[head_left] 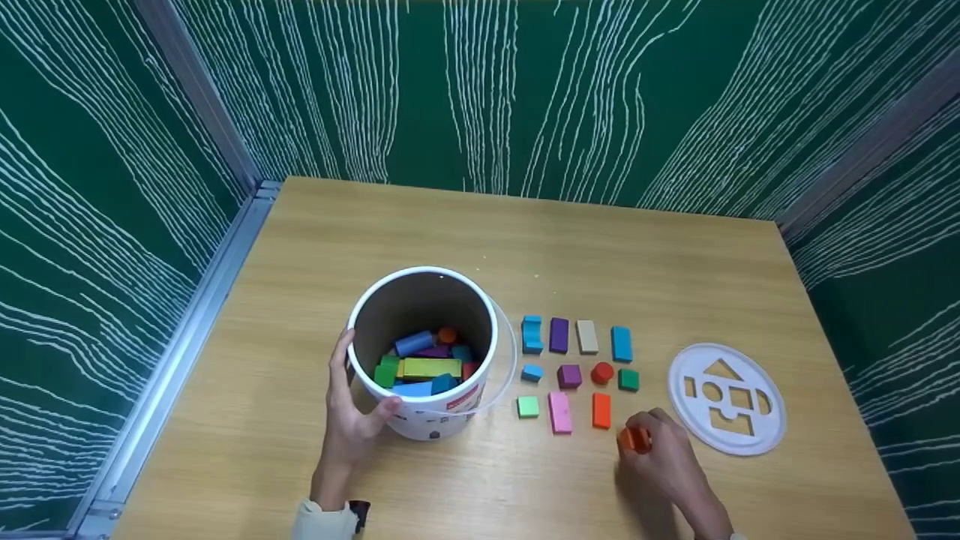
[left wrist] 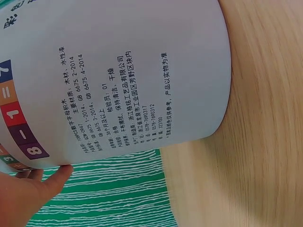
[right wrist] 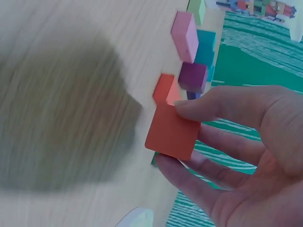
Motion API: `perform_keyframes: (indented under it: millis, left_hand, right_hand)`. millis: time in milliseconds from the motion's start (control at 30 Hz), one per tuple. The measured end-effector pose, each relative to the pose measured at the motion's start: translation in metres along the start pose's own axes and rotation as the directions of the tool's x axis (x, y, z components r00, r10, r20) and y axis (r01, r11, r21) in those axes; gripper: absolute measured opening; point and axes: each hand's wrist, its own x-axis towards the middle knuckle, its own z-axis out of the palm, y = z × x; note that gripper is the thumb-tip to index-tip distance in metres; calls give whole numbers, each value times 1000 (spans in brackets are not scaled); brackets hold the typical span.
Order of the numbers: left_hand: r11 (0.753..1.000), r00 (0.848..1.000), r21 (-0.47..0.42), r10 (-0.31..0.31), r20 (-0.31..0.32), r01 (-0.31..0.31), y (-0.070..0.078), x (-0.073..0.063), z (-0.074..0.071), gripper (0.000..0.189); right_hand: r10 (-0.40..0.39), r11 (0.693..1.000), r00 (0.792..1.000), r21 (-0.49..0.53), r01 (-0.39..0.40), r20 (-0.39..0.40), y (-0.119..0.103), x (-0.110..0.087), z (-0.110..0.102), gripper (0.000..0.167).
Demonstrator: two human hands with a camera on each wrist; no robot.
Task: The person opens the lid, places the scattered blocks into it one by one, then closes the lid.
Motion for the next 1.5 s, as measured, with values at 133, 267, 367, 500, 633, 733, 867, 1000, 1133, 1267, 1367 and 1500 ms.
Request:
perform_keyframes:
  millis: [133,267,367,500,633,733,867,1000,1133,1267,1367,1500]
  left_hand:
    - [1000,1000,-3,-6,-1,6,6,1,0,92]
    - [1000,1000,-6,-8,-1,8,1,2,0,94]
    - [1000,1000,-14,3,3,-3,0,3,1,93]
    - [1000,1000,-27,15,5,-14,-1,3,0,93]
    - [999,1000,-36,30,3,-30,-1,3,0,94]
    - [998,999,-42,36,1,-36,-1,3,0,93]
    - [997,999,-59,40,1,-40,-1,2,-1,93]
    - [996,999,-71,54,0,-54,-1,1,-1,92]
    - [997,999,-61,54,-2,-54,0,0,-1,91]
    - [998,999,-54,44,1,-44,2,-1,0,91]
    - [998,999,-47,37,3,-37,3,-1,0,91]
    - [998,999,-43,37,2,-37,3,0,1,92]
  right_hand:
    - [31,1000,998,6,-31,57,-11,-4,2,32]
    - [23,1000,997,13,-24,73,-21,-8,6,30]
    - [27,999,994,15,-29,105,-31,-12,9,30]
    - [15,1000,987,5,-15,157,-46,-17,14,29]
    - [-19,1000,979,-4,20,202,-63,-21,19,27]
    - [-60,998,970,1,61,236,-75,-23,20,28]
    - [-166,986,949,19,167,266,-88,-25,21,29]
    - [-255,967,922,56,250,292,-102,-26,19,31]
    - [-289,957,904,81,278,316,-119,-27,14,31]
    - [-367,930,885,85,359,286,-137,-29,6,31]
    - [-413,910,874,91,403,258,-150,-31,-1,31]
    - [-453,891,862,107,440,228,-167,-35,-11,32]
